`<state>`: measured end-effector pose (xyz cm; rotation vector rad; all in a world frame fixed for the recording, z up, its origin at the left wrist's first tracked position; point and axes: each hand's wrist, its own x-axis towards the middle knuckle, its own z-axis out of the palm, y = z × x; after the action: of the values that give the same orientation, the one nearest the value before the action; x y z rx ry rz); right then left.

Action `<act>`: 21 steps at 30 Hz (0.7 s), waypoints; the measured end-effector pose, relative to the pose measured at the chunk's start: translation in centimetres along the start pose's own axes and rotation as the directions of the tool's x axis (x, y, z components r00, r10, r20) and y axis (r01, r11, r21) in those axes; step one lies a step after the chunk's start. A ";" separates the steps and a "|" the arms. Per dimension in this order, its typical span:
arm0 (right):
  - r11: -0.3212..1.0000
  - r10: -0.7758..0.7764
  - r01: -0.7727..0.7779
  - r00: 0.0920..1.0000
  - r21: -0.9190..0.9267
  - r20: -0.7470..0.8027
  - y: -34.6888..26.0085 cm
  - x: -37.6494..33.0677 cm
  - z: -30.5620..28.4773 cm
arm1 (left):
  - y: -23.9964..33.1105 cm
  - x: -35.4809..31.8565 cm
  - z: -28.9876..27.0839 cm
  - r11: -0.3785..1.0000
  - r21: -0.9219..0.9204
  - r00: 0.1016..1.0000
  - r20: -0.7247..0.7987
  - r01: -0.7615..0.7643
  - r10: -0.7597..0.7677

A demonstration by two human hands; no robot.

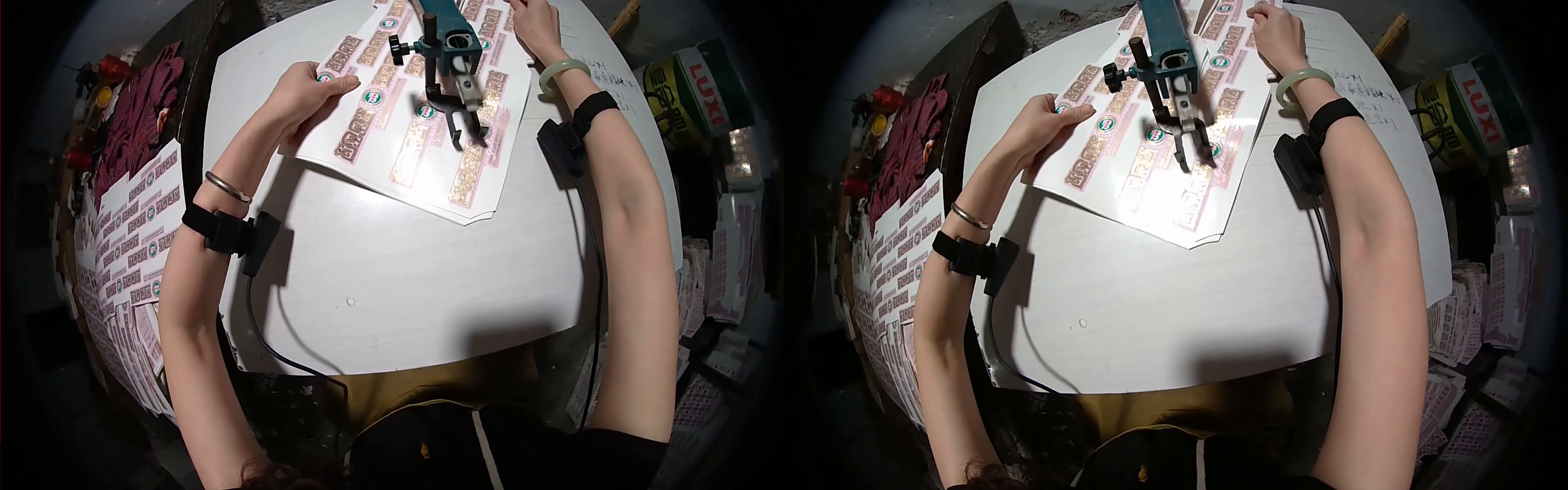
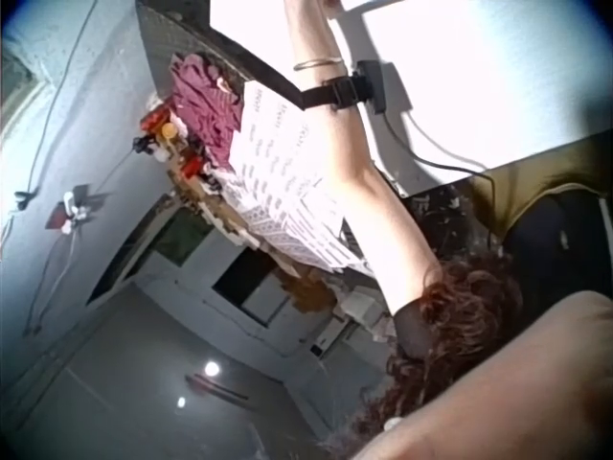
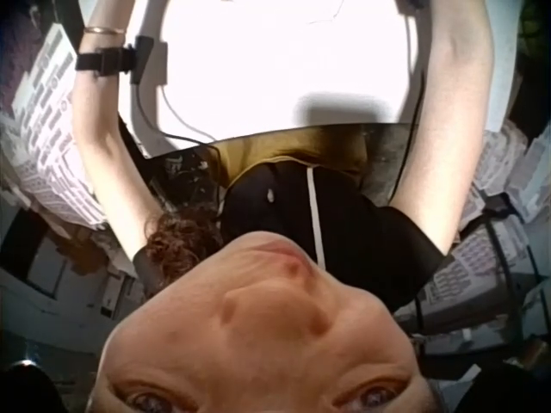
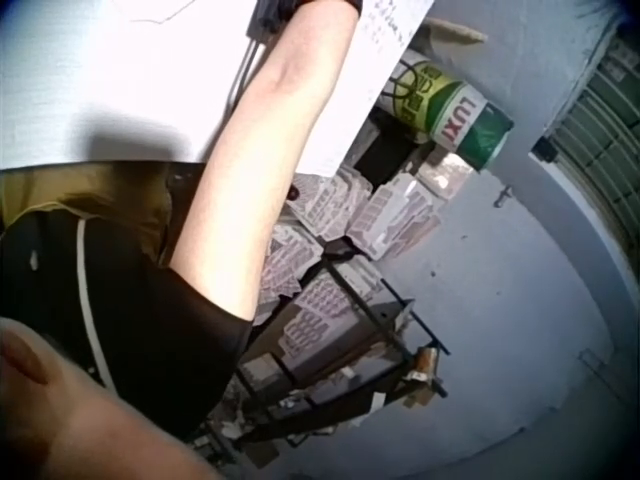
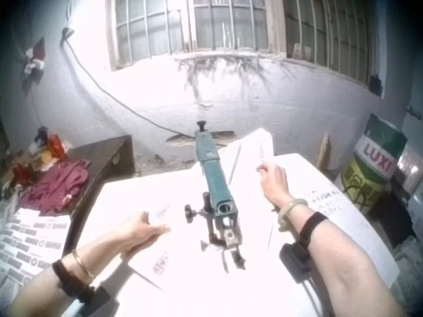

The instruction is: Checking, punching holes in, and organizing sheets of product labels in a manufacturing facility.

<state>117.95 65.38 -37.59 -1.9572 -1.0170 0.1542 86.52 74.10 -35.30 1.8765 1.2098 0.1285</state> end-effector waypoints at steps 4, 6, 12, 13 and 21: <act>1.000 0.012 -0.012 1.000 -0.026 0.001 -0.2 0.4 0.0 | 0.1 0.1 0.2 1.000 -0.011 0.997 -0.071 -0.004 0.004; 1.000 0.013 -0.013 1.000 -0.028 0.005 -0.1 0.6 -0.1 | 0.3 0.1 0.4 0.999 -0.037 0.998 -0.070 -0.003 0.000; 0.993 -0.092 0.093 0.996 -0.071 0.013 0.1 0.9 -0.1 | 0.8 -0.6 0.2 1.000 -0.021 0.999 -0.032 0.011 -0.012; 0.989 -0.113 0.114 0.993 -0.090 0.015 0.0 1.0 0.0 | 0.9 -0.7 0.1 0.999 -0.028 1.000 -0.014 0.020 -0.021; 0.983 -0.151 0.152 0.988 -0.099 0.017 -0.1 1.7 0.2 | 1.4 -0.5 -0.2 0.999 -0.006 0.998 0.036 0.051 -0.051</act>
<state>118.91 66.77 -37.14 -1.9610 -1.1958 0.0277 87.11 73.64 -34.02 1.8330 1.2301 0.0705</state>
